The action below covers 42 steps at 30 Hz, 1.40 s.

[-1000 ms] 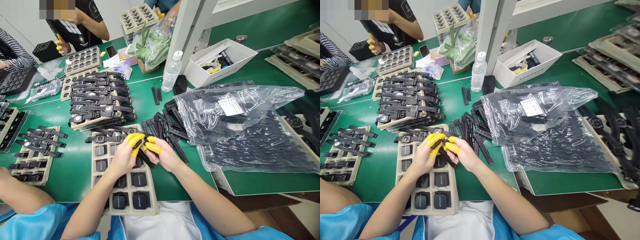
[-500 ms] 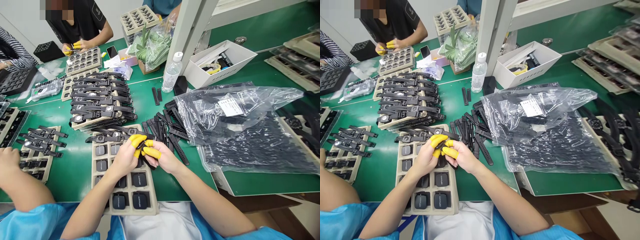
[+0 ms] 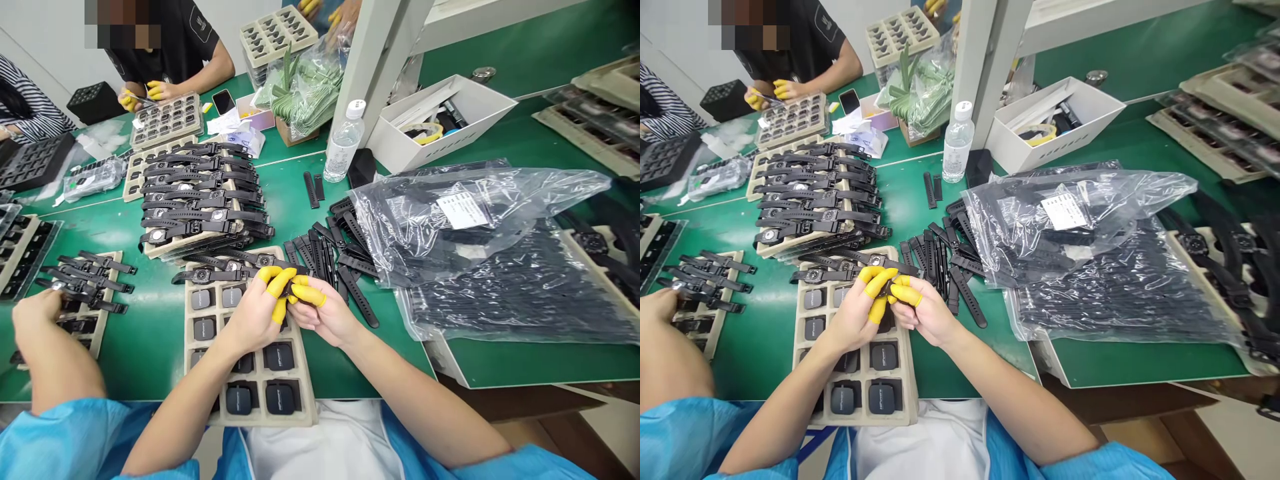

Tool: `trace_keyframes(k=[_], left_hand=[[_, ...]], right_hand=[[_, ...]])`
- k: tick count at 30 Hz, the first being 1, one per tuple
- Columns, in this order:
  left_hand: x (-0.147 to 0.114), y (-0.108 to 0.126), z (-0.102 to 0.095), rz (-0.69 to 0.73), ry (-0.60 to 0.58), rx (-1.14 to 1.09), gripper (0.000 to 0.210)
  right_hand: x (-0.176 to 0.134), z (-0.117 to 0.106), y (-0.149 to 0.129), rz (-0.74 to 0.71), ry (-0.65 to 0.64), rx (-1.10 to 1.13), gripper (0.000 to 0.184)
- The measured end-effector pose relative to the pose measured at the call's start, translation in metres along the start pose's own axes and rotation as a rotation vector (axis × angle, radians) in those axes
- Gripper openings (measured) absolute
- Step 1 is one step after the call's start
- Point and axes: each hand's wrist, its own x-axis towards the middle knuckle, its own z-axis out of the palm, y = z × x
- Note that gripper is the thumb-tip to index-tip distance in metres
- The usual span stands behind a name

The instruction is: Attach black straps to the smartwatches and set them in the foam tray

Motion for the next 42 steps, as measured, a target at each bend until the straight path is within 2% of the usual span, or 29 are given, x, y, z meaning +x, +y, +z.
trace_keyframes(k=[3,9,12,19,22,24,27,30,32,34,36,38,40,42], left_hand=[[-0.001,0.000,-0.004,0.029,-0.041,-0.028,0.055],[-0.003,-0.005,0.004,0.026,-0.047,0.216,0.048],[-0.004,-0.007,0.004,0.040,-0.063,0.260,0.047],[-0.002,-0.008,-0.004,0.001,-0.079,-0.017,0.045],[0.001,-0.002,-0.008,-0.010,-0.079,-0.077,0.050],[0.003,0.003,-0.015,-0.019,-0.083,-0.046,0.055],[0.005,0.010,-0.040,-0.109,-0.098,0.096,0.058],[0.002,0.010,-0.076,-0.224,-0.138,0.299,0.050],[-0.001,0.004,-0.096,-0.243,-0.202,0.438,0.036],[-0.004,-0.003,-0.109,-0.249,-0.309,0.531,0.031],[-0.006,-0.010,-0.112,-0.284,-0.424,0.538,0.031],[-0.007,-0.015,-0.109,-0.327,-0.509,0.485,0.026],[-0.008,-0.021,-0.101,-0.325,-0.556,0.443,0.020],[-0.008,-0.026,-0.093,-0.280,-0.551,0.458,0.020]], right_hand=[[0.000,0.000,0.000,-0.029,0.036,-0.062,0.040],[0.002,-0.002,0.001,0.006,0.057,-0.125,0.043],[0.003,-0.003,0.000,0.021,0.065,-0.159,0.043],[0.002,-0.005,0.001,-0.002,0.041,-0.228,0.037],[0.001,-0.005,0.000,-0.082,0.012,-0.273,0.038],[0.000,-0.007,-0.005,-0.192,0.004,-0.397,0.036],[-0.003,-0.012,-0.017,-0.353,-0.024,-0.771,0.029],[-0.006,-0.019,-0.029,-0.385,-0.052,-1.145,0.026],[-0.007,-0.024,-0.034,-0.392,-0.042,-1.293,0.026],[-0.007,-0.027,-0.036,-0.419,-0.037,-1.394,0.027],[-0.006,-0.029,-0.036,-0.412,-0.059,-1.485,0.033],[-0.006,-0.030,-0.035,-0.345,-0.074,-1.549,0.031],[-0.005,-0.031,-0.034,-0.276,-0.038,-1.588,0.022],[-0.004,-0.032,-0.034,-0.250,0.026,-1.617,0.015]])
